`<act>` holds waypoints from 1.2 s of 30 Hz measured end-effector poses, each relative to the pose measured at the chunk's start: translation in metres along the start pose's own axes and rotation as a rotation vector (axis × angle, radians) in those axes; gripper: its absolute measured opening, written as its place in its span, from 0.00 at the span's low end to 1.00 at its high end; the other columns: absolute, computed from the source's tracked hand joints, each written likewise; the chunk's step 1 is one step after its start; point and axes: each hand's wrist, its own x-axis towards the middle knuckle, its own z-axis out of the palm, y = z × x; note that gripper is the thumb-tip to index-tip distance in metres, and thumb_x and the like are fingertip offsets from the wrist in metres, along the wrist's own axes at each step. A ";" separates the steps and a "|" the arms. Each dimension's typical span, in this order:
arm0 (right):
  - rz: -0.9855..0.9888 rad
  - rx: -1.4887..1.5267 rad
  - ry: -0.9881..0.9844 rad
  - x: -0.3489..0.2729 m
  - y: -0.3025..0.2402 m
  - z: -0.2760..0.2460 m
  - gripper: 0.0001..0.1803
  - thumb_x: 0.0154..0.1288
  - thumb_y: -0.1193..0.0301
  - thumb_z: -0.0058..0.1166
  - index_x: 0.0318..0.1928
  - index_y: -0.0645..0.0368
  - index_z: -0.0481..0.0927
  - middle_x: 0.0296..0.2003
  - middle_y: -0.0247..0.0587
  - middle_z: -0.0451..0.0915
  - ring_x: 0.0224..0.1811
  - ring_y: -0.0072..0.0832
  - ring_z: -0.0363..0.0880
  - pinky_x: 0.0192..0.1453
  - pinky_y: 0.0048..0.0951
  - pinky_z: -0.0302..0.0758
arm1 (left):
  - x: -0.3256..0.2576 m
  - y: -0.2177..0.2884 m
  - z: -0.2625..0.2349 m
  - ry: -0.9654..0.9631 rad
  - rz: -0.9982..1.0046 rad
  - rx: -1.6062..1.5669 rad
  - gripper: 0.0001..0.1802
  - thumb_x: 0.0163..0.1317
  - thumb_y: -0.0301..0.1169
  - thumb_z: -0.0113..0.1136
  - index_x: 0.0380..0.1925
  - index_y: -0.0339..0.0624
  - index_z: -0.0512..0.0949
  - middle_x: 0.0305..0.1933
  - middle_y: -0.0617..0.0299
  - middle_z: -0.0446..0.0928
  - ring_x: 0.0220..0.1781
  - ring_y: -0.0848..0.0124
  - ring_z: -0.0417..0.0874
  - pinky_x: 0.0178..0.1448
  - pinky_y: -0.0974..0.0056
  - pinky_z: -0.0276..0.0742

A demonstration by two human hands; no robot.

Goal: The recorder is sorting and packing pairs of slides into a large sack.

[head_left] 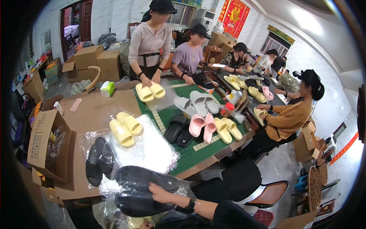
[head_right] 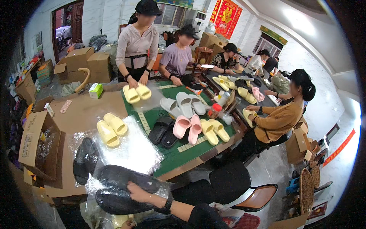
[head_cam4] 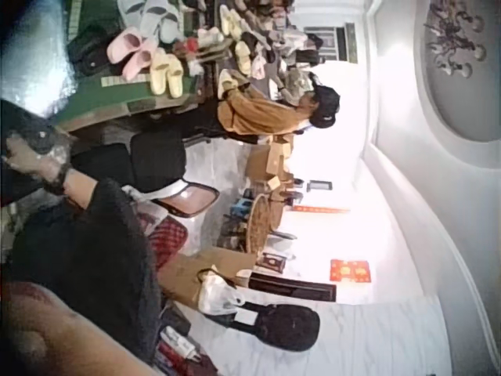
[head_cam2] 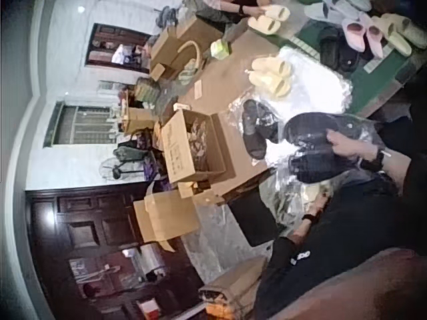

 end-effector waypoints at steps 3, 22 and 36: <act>0.012 0.104 -0.358 0.014 -0.031 0.036 0.18 0.47 0.79 0.41 0.42 0.71 0.68 0.43 0.61 0.65 0.49 0.54 0.60 0.55 0.45 0.58 | -0.010 -0.024 -0.004 -0.052 -0.041 0.024 0.19 0.61 0.38 0.47 0.47 0.37 0.70 0.33 0.58 0.76 0.34 0.68 0.75 0.37 0.63 0.72; -0.180 -0.264 -0.966 -0.054 0.082 0.215 0.15 0.44 0.73 0.47 0.35 0.67 0.72 0.39 0.57 0.70 0.43 0.50 0.67 0.47 0.43 0.65 | -0.153 0.123 -0.017 -0.038 -0.102 -0.329 0.20 0.61 0.43 0.50 0.37 0.35 0.76 0.34 0.63 0.76 0.37 0.72 0.72 0.43 0.65 0.69; -0.179 -0.129 -0.895 -0.117 0.115 0.172 0.32 0.54 0.61 0.52 0.57 0.66 0.62 0.63 0.58 0.49 0.64 0.55 0.50 0.65 0.49 0.49 | -0.138 0.105 -0.051 0.164 0.094 -0.509 0.14 0.62 0.33 0.49 0.23 0.33 0.68 0.25 0.68 0.62 0.30 0.78 0.61 0.36 0.72 0.60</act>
